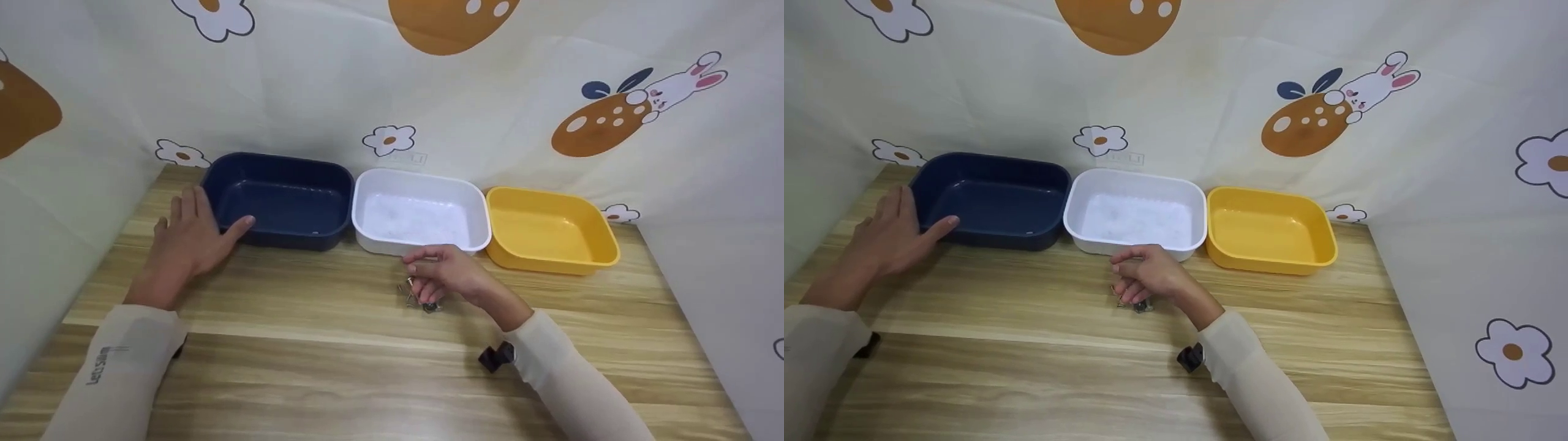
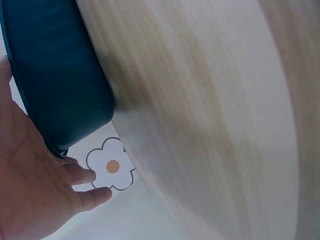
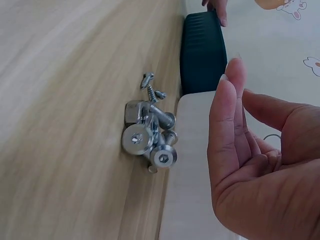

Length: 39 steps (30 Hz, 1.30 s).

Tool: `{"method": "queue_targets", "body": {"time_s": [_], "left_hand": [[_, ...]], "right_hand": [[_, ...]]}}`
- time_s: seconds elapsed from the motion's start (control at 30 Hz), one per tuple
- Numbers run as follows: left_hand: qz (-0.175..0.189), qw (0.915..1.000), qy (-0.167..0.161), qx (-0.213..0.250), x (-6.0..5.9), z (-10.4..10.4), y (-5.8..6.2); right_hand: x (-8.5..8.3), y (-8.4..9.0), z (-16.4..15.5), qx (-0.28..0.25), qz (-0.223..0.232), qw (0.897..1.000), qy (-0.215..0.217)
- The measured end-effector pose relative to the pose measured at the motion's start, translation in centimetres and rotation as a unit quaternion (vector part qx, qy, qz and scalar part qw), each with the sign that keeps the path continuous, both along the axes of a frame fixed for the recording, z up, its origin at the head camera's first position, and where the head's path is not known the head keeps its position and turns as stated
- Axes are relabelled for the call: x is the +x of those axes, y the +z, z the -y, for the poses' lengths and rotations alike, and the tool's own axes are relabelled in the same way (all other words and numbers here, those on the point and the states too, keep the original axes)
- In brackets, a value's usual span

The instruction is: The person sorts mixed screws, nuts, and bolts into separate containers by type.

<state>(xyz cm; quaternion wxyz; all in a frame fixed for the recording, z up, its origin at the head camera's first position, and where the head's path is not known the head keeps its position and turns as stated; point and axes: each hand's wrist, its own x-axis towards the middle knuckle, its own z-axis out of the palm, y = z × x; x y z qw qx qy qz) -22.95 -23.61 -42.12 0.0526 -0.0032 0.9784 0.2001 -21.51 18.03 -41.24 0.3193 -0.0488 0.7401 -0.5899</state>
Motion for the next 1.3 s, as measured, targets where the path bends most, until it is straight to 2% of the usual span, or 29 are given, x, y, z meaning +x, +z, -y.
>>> {"method": "queue_targets", "body": {"time_s": [0.63, 1.3], "left_hand": [[-0.009, 1.0000, 0.003, 0.000, 0.1, 0.2, 0.0], [-0.010, 0.9999, 0.003, 0.003, 0.0, 0.0, -0.1]], "right_hand": [[1.7, -1.9, -3.0, 0.017, 0.017, 1.000, 0.007], [2.7, -2.7, -3.7, 0.047, 0.021, 0.999, 0.015]]}}
